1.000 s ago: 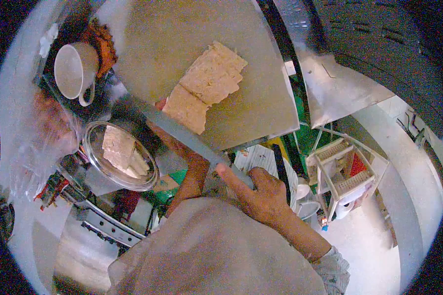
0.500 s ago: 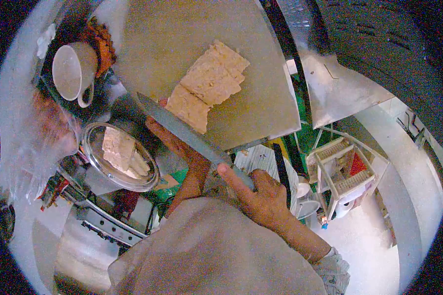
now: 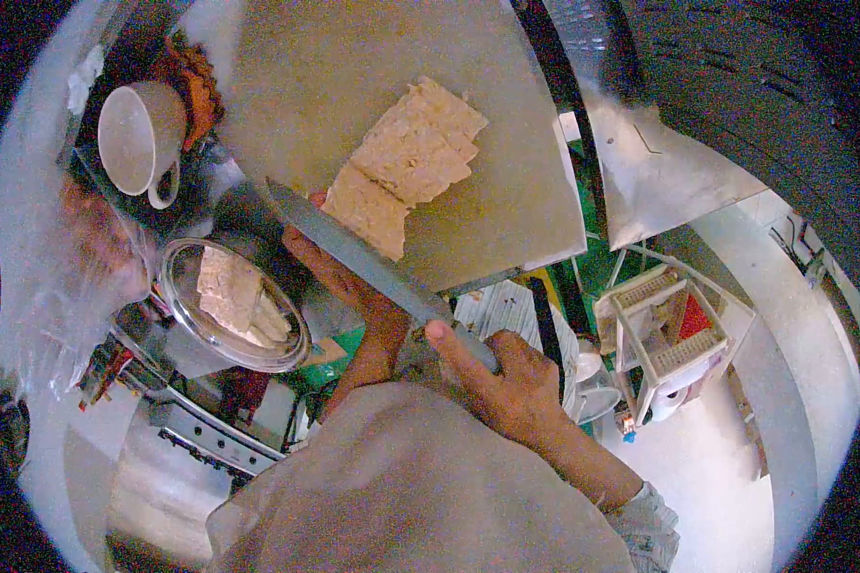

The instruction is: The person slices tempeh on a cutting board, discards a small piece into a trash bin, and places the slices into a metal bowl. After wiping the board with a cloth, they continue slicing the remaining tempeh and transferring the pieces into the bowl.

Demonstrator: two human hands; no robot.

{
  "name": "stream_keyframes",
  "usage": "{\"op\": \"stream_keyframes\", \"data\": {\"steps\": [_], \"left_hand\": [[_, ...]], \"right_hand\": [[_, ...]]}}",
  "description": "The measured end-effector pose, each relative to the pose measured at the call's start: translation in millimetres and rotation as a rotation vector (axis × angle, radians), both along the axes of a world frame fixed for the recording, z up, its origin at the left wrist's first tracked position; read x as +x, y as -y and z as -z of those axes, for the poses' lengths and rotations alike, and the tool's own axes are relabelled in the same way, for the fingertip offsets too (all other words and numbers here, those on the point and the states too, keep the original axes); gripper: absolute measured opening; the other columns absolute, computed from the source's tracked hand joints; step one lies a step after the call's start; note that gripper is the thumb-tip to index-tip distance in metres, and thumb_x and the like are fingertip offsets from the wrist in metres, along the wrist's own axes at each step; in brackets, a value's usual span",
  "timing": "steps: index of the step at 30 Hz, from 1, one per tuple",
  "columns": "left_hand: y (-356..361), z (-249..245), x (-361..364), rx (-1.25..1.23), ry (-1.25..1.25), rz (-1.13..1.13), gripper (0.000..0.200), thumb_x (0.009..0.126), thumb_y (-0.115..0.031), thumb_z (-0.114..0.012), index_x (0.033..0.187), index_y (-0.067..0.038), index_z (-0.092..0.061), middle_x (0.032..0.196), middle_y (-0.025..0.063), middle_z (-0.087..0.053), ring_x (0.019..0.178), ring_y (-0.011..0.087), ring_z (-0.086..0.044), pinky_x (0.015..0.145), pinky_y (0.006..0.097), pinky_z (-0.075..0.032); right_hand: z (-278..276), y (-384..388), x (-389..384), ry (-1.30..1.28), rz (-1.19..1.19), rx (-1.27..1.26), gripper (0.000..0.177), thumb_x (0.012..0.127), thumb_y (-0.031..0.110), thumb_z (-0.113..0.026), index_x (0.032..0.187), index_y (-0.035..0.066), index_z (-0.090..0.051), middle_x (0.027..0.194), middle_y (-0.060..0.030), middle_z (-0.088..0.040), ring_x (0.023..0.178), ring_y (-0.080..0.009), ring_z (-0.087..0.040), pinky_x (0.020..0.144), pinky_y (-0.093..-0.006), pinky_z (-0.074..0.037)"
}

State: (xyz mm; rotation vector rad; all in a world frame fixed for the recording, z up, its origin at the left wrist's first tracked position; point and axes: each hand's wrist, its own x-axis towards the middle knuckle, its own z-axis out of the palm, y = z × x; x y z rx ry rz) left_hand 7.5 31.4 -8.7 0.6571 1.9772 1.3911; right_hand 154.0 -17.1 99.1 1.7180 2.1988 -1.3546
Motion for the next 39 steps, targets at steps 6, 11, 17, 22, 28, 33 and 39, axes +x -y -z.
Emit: {"op": "stream_keyframes", "data": {"steps": [6, 11, 17, 22, 28, 33, 39], "left_hand": [[-3, -6, 1, -0.010, -0.003, 0.010, 0.039, 0.096, -0.036, -0.034, 0.108, 0.001, -0.040, 0.106, 0.0115, -0.039, 0.103, 0.0205, -0.040, 0.093, 0.0354, -0.030], [-1, -3, -1, 0.040, -0.108, 0.071, 0.036, 0.096, -0.034, -0.037, 0.107, 0.001, -0.041, 0.106, 0.0119, -0.040, 0.103, 0.0207, -0.040, 0.092, 0.0352, -0.031], [1, 0, -1, 0.064, -0.084, 0.047, 0.037, 0.096, -0.033, -0.036, 0.108, 0.001, -0.041, 0.106, 0.0118, -0.041, 0.104, 0.0212, -0.040, 0.093, 0.0355, -0.031], [1, 0, -3, 0.042, -0.110, 0.076, 0.038, 0.096, -0.034, -0.036, 0.108, 0.002, -0.041, 0.106, 0.0124, -0.041, 0.104, 0.0216, -0.040, 0.093, 0.0357, -0.031], [-6, -7, -3, 0.072, -0.166, 0.115, 0.037, 0.096, -0.034, -0.036, 0.107, 0.001, -0.041, 0.106, 0.0126, -0.040, 0.103, 0.0220, -0.041, 0.092, 0.0357, -0.031], [-2, -2, -1, 0.112, -0.048, 0.056, 0.037, 0.095, -0.034, -0.038, 0.108, 0.001, -0.039, 0.106, 0.0126, -0.040, 0.103, 0.0215, -0.041, 0.092, 0.0352, -0.031], [-5, -8, 0, 0.086, -0.103, 0.076, 0.039, 0.095, -0.035, -0.038, 0.108, 0.002, -0.040, 0.106, 0.0130, -0.039, 0.104, 0.0219, -0.041, 0.092, 0.0351, -0.031]], "right_hand": [[-3, -3, 1, 0.030, -0.020, -0.052, 0.067, 0.073, 0.033, -0.068, 0.132, 0.042, -0.037, 0.067, -0.0089, -0.045, 0.058, -0.0276, -0.053, 0.043, -0.0395, -0.042], [0, -4, 1, 0.006, 0.016, -0.031, 0.064, 0.073, 0.034, -0.068, 0.130, 0.042, -0.040, 0.067, -0.0090, -0.045, 0.057, -0.0275, -0.052, 0.044, -0.0391, -0.041], [-2, -4, 1, -0.008, 0.041, -0.061, 0.060, 0.073, 0.030, -0.068, 0.127, 0.041, -0.044, 0.064, -0.0079, -0.044, 0.054, -0.0266, -0.051, 0.041, -0.0380, -0.040], [2, -1, 2, -0.009, 0.015, -0.003, 0.063, 0.071, 0.024, -0.069, 0.127, 0.039, -0.045, 0.063, -0.0055, -0.043, 0.052, -0.0247, -0.050, 0.039, -0.0358, -0.039], [1, -3, 1, -0.003, 0.010, 0.036, 0.065, 0.069, 0.023, -0.070, 0.128, 0.038, -0.045, 0.063, -0.0046, -0.043, 0.052, -0.0235, -0.049, 0.038, -0.0362, -0.036], [3, -5, -2, -0.014, 0.035, 0.062, 0.063, 0.070, 0.021, -0.069, 0.127, 0.038, -0.046, 0.062, -0.0047, -0.043, 0.050, -0.0228, -0.048, 0.037, -0.0352, -0.035], [1, -14, -4, -0.005, 0.004, 0.042, 0.063, 0.071, 0.019, -0.067, 0.128, 0.037, -0.046, 0.061, -0.0067, -0.043, 0.050, -0.0258, -0.049, 0.037, -0.0360, -0.037]]}}
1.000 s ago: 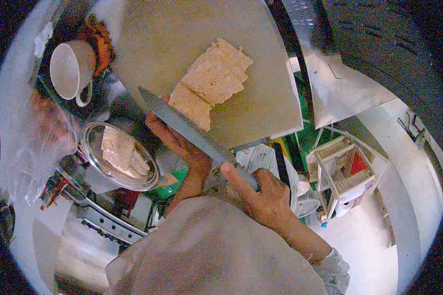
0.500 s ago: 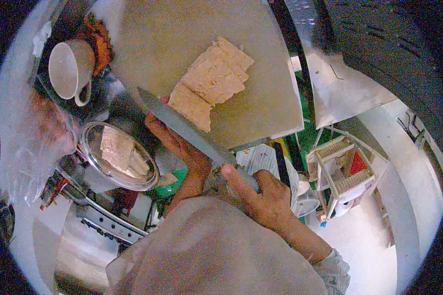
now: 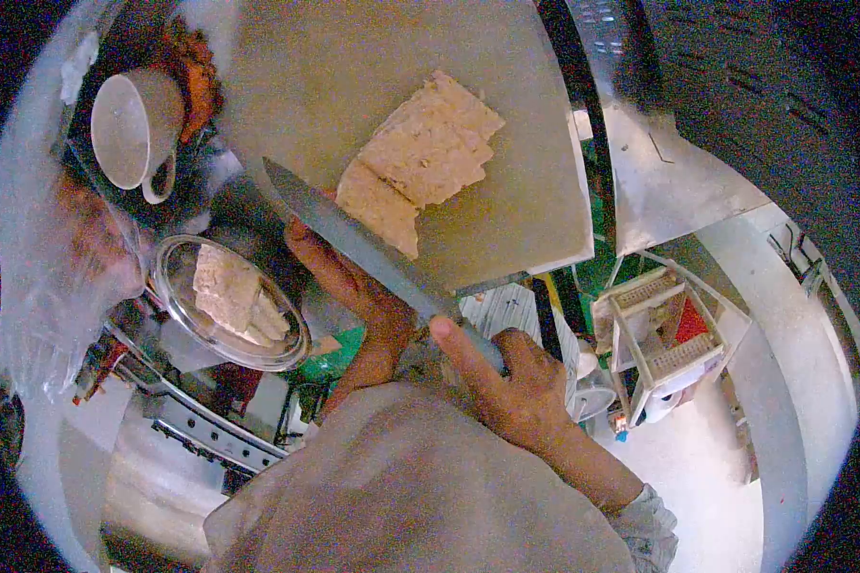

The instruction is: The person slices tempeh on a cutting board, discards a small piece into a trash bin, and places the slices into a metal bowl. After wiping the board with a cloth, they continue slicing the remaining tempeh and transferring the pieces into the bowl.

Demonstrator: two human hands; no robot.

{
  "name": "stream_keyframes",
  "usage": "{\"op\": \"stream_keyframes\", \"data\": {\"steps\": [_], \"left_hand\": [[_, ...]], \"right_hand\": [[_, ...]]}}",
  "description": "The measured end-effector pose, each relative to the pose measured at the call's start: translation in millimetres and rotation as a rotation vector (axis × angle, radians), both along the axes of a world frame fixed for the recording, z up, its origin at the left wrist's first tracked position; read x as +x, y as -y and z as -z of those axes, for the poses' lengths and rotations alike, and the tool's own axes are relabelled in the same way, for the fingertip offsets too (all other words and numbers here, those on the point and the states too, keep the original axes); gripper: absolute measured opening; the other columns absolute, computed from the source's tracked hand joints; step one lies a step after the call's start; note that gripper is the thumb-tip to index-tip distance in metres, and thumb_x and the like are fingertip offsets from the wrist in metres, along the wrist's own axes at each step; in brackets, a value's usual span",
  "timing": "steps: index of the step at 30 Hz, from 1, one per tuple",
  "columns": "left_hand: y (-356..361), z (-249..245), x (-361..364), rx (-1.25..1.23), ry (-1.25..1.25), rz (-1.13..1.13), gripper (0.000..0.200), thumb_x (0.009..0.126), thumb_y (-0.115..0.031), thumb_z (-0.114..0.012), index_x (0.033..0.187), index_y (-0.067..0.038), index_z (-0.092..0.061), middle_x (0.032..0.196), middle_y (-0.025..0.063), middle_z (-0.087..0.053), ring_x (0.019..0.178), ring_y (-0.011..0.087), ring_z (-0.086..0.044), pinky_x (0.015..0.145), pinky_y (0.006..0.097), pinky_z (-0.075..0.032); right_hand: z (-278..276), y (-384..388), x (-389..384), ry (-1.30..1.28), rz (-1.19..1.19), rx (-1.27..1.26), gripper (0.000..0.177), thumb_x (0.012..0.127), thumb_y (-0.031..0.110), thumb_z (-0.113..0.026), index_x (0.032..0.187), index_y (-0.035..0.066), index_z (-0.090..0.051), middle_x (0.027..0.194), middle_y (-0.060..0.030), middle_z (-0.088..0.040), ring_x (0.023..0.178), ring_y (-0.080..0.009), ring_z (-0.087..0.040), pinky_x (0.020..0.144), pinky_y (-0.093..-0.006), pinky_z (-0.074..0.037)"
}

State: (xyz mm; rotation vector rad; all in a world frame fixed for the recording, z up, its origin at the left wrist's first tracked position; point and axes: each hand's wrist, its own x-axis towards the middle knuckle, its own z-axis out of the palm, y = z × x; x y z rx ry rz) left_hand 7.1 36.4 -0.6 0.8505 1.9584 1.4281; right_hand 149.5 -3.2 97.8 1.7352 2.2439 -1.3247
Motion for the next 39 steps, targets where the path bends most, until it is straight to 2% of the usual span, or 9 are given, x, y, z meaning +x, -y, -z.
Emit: {"op": "stream_keyframes", "data": {"steps": [3, 5, 8, 12, 14, 16, 19, 34, 39], "left_hand": [[5, 7, -3, -0.047, -0.057, 0.013, 0.039, 0.095, -0.034, -0.039, 0.108, 0.002, -0.040, 0.106, 0.0130, -0.039, 0.104, 0.0223, -0.041, 0.092, 0.0354, -0.031], [5, 15, -6, 0.018, -0.073, 0.066, 0.037, 0.095, -0.032, -0.040, 0.108, 0.002, -0.041, 0.106, 0.0129, -0.040, 0.103, 0.0224, -0.042, 0.092, 0.0358, -0.031], [-1, -3, -1, -0.057, -0.019, -0.005, 0.034, 0.095, -0.029, -0.040, 0.107, 0.002, -0.041, 0.106, 0.0131, -0.040, 0.103, 0.0224, -0.042, 0.092, 0.0361, -0.031], [3, 5, -1, -0.038, 0.046, -0.036, 0.031, 0.095, -0.027, -0.040, 0.105, 0.002, -0.042, 0.107, 0.0137, -0.040, 0.103, 0.0225, -0.042, 0.091, 0.0363, -0.032], [4, 4, -3, -0.030, -0.040, 0.007, 0.030, 0.095, -0.027, -0.040, 0.105, 0.001, -0.042, 0.107, 0.0143, -0.040, 0.102, 0.0230, -0.042, 0.091, 0.0363, -0.033], [0, 0, -1, -0.019, -0.011, -0.006, 0.030, 0.095, -0.027, -0.040, 0.104, 0.001, -0.042, 0.107, 0.0145, -0.040, 0.102, 0.0233, -0.042, 0.091, 0.0364, -0.033], [2, 2, -2, -0.021, -0.012, -0.011, 0.029, 0.095, -0.026, -0.040, 0.104, 0.001, -0.042, 0.106, 0.0146, -0.040, 0.102, 0.0236, -0.042, 0.091, 0.0365, -0.032], [2, 4, -2, -0.016, -0.045, -0.002, 0.032, 0.095, -0.029, -0.040, 0.106, 0.001, -0.041, 0.105, 0.0136, -0.039, 0.101, 0.0231, -0.042, 0.089, 0.0364, -0.033], [1, 1, -3, -0.070, -0.060, 0.002, 0.032, 0.095, -0.029, -0.040, 0.106, 0.001, -0.041, 0.105, 0.0134, -0.039, 0.101, 0.0231, -0.042, 0.090, 0.0363, -0.033]], "right_hand": [[0, -8, -5, -0.005, -0.019, -0.015, 0.066, 0.072, 0.019, -0.066, 0.131, 0.036, -0.042, 0.064, -0.0088, -0.045, 0.051, -0.0278, -0.051, 0.038, -0.0376, -0.039], [2, -12, -8, -0.016, -0.024, -0.003, 0.068, 0.072, 0.019, -0.066, 0.132, 0.036, -0.040, 0.065, -0.0098, -0.046, 0.052, -0.0285, -0.052, 0.039, -0.0383, -0.040], [4, -16, -12, -0.043, 0.010, -0.063, 0.070, 0.072, 0.019, -0.066, 0.134, 0.036, -0.037, 0.067, -0.0108, -0.047, 0.053, -0.0290, -0.053, 0.040, -0.0400, -0.042], [3, -12, -15, -0.077, 0.054, -0.016, 0.068, 0.070, 0.019, -0.066, 0.132, 0.033, -0.041, 0.066, -0.0092, -0.047, 0.050, -0.0259, -0.052, 0.038, -0.0369, -0.041], [1, -5, -13, -0.071, 0.072, -0.004, 0.066, 0.070, 0.019, -0.067, 0.131, 0.033, -0.044, 0.066, -0.0084, -0.046, 0.049, -0.0246, -0.051, 0.038, -0.0356, -0.041], [1, 3, -6, 0.018, -0.012, 0.000, 0.061, 0.070, 0.018, -0.066, 0.127, 0.032, -0.048, 0.063, -0.0064, -0.044, 0.047, -0.0227, -0.048, 0.037, -0.0343, -0.039], [5, 11, -1, -0.010, 0.031, 0.019, 0.058, 0.071, 0.016, -0.066, 0.124, 0.032, -0.051, 0.061, -0.0053, -0.041, 0.046, -0.0226, -0.047, 0.036, -0.0354, -0.038], [8, 9, -11, 0.028, 0.035, 0.105, 0.058, 0.069, 0.016, -0.068, 0.123, 0.029, -0.053, 0.059, -0.0050, -0.039, 0.045, -0.0224, -0.045, 0.035, -0.0342, -0.035], [8, 5, -13, 0.018, 0.048, 0.047, 0.058, 0.069, 0.016, -0.068, 0.124, 0.029, -0.052, 0.061, -0.0064, -0.041, 0.049, -0.0231, -0.048, 0.037, -0.0338, -0.038]]}}
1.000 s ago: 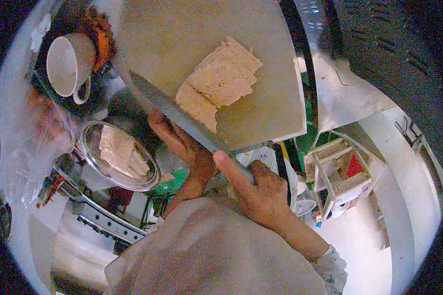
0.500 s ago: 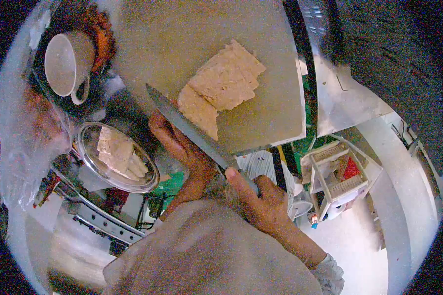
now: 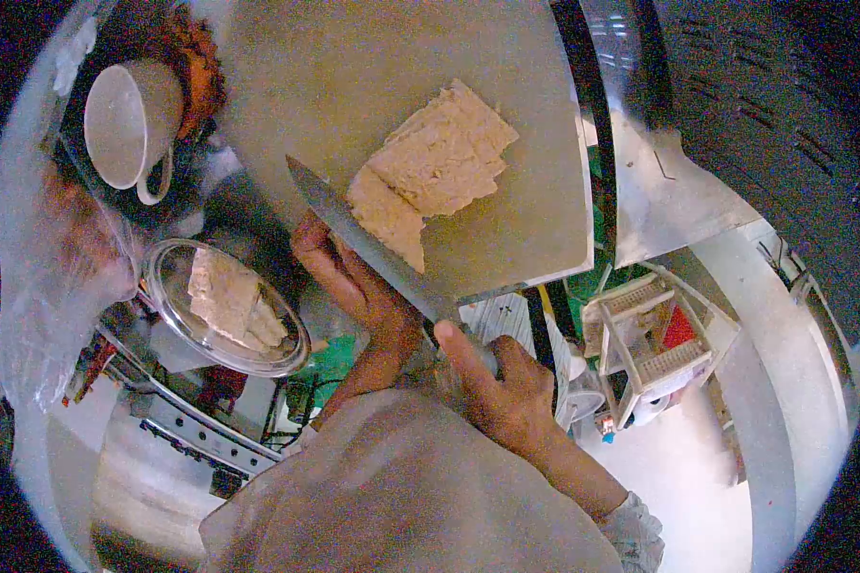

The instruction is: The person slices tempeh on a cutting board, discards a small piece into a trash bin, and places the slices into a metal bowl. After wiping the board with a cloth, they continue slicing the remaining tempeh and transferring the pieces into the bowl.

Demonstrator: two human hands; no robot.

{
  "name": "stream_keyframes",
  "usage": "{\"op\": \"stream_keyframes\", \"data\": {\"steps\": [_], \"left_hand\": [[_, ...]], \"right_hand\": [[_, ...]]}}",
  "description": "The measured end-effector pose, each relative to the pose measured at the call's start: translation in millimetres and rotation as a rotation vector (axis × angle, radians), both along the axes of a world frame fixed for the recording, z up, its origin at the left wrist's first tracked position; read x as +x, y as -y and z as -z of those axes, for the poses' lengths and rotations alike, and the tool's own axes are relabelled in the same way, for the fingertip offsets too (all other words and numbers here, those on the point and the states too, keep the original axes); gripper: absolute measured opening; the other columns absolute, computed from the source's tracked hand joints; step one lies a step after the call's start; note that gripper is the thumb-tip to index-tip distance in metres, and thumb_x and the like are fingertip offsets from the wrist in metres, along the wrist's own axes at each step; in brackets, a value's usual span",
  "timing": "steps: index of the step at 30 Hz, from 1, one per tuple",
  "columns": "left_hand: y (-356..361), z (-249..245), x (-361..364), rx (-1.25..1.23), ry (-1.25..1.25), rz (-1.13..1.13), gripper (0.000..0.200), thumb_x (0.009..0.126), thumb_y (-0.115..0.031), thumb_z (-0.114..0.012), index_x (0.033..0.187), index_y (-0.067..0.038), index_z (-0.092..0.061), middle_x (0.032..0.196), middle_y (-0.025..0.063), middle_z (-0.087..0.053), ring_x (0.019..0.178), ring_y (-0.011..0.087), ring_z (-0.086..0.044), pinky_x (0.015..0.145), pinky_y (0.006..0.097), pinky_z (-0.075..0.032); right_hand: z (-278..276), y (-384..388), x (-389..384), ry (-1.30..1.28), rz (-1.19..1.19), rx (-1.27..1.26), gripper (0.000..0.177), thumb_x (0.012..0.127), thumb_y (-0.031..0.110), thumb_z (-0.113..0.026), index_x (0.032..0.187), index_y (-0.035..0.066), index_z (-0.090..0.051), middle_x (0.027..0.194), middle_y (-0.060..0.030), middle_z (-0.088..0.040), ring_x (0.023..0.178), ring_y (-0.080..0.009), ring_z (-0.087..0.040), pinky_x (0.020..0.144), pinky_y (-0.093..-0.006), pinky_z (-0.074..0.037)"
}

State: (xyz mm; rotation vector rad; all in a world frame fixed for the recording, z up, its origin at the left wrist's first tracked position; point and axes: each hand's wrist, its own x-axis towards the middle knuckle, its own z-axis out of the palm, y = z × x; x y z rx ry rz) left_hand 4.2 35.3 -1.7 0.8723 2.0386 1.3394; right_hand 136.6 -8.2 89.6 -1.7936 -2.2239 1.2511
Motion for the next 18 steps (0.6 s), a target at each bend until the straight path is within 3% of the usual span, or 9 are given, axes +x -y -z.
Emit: {"op": "stream_keyframes", "data": {"steps": [12, 18], "left_hand": [[-1, -2, 0, 0.008, 0.082, -0.024, 0.029, 0.094, -0.026, -0.041, 0.106, 0.000, -0.042, 0.107, 0.0137, -0.039, 0.101, 0.0227, -0.042, 0.090, 0.0362, -0.033], [-1, -3, -2, -0.011, -0.060, 0.019, 0.024, 0.093, -0.020, -0.041, 0.106, 0.000, -0.043, 0.106, 0.0135, -0.040, 0.100, 0.0229, -0.041, 0.090, 0.0358, -0.033]], "right_hand": [[10, 1, -2, 0.005, -0.028, -0.005, 0.062, 0.070, 0.016, -0.065, 0.128, 0.031, -0.047, 0.064, -0.0086, -0.046, 0.052, -0.0250, -0.052, 0.039, -0.0369, -0.042], [18, 2, -3, 0.029, -0.031, -0.030, 0.060, 0.071, 0.020, -0.064, 0.127, 0.032, -0.047, 0.066, -0.0103, -0.049, 0.051, -0.0266, -0.054, 0.038, -0.0383, -0.043]]}}
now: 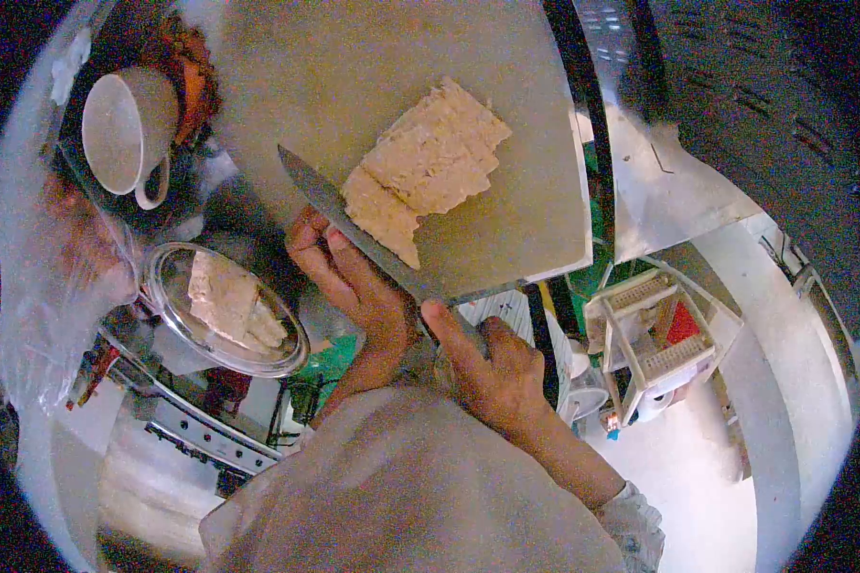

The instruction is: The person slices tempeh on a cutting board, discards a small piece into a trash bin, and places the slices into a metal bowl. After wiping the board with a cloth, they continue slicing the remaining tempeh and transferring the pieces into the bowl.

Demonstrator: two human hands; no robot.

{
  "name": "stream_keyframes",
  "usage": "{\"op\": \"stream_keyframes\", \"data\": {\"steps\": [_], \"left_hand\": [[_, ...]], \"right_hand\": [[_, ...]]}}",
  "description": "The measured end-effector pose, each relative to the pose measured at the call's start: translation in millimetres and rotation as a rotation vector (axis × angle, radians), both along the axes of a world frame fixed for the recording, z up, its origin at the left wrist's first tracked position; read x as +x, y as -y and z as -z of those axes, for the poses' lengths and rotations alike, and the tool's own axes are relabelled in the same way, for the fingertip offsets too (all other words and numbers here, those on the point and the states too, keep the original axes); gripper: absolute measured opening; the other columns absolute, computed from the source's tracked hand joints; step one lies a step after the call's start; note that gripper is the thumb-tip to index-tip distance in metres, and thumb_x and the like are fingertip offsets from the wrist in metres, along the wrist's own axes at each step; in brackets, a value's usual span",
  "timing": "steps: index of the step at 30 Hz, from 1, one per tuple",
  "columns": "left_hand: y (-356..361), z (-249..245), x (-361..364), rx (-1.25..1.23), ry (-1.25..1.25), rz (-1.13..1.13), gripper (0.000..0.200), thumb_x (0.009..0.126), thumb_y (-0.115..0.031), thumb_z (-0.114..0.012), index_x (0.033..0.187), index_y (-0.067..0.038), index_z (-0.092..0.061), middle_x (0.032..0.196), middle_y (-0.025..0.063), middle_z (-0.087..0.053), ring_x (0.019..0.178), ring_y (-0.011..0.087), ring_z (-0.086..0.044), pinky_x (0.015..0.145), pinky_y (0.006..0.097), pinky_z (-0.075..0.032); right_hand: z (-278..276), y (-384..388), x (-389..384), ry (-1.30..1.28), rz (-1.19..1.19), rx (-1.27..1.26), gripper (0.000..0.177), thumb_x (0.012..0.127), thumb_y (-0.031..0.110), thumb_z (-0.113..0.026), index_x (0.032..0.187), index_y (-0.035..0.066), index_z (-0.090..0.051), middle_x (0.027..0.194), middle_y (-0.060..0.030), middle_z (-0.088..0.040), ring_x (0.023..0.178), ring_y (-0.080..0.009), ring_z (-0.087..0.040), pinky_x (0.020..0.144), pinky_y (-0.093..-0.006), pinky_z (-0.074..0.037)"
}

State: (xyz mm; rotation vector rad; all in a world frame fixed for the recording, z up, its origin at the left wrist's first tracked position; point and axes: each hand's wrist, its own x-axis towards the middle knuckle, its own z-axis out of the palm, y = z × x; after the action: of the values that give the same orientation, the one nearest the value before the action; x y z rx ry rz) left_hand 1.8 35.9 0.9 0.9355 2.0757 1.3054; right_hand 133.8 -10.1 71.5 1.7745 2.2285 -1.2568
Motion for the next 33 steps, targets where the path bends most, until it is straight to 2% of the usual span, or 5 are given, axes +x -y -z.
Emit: {"op": "stream_keyframes", "data": {"steps": [11, 20, 22, 31, 33], "left_hand": [[-2, 0, 2, 0.030, 0.074, -0.055, 0.025, 0.092, -0.023, -0.042, 0.102, 0.000, -0.043, 0.103, 0.0139, -0.042, 0.097, 0.0238, -0.042, 0.087, 0.0368, -0.033], [1, 3, -1, -0.009, 0.030, -0.016, 0.030, 0.093, -0.028, -0.042, 0.103, 0.000, -0.043, 0.103, 0.0146, -0.042, 0.098, 0.0242, -0.042, 0.088, 0.0373, -0.033], [1, 2, -1, -0.016, 0.038, -0.019, 0.030, 0.093, -0.028, -0.042, 0.103, 0.000, -0.044, 0.103, 0.0146, -0.042, 0.098, 0.0243, -0.042, 0.089, 0.0373, -0.033], [3, 10, 1, 0.053, 0.122, -0.053, 0.029, 0.093, -0.027, -0.041, 0.102, 0.000, -0.044, 0.103, 0.0150, -0.042, 0.098, 0.0244, -0.043, 0.089, 0.0371, -0.033], [3, 11, 0, 0.087, 0.126, -0.067, 0.029, 0.093, -0.027, -0.041, 0.102, 0.000, -0.044, 0.103, 0.0151, -0.043, 0.098, 0.0242, -0.043, 0.089, 0.0369, -0.033]], "right_hand": [[3, -9, -5, -0.021, 0.011, -0.084, 0.064, 0.069, 0.025, -0.066, 0.129, 0.033, -0.045, 0.073, -0.0151, -0.054, 0.057, -0.0304, -0.058, 0.042, -0.0404, -0.047], [9, -15, -7, 0.011, -0.013, -0.048, 0.061, 0.073, 0.015, -0.058, 0.130, 0.033, -0.043, 0.068, -0.0119, -0.050, 0.054, -0.0291, -0.058, 0.042, -0.0403, -0.047], [7, -21, -10, -0.101, -0.005, 0.012, 0.057, 0.075, -0.001, -0.061, 0.128, 0.014, -0.046, 0.068, -0.0129, -0.051, 0.054, -0.0282, -0.053, 0.043, -0.0379, -0.041], [25, -19, -8, -0.094, -0.016, 0.020, 0.054, 0.077, 0.000, -0.059, 0.129, 0.010, -0.045, 0.076, -0.0168, -0.055, 0.058, -0.0304, -0.056, 0.048, -0.0380, -0.044], [43, -17, -8, -0.101, 0.025, 0.037, 0.059, 0.076, 0.006, -0.058, 0.130, 0.020, -0.043, 0.075, -0.0153, -0.054, 0.056, -0.0297, -0.057, 0.046, -0.0382, -0.047]]}}
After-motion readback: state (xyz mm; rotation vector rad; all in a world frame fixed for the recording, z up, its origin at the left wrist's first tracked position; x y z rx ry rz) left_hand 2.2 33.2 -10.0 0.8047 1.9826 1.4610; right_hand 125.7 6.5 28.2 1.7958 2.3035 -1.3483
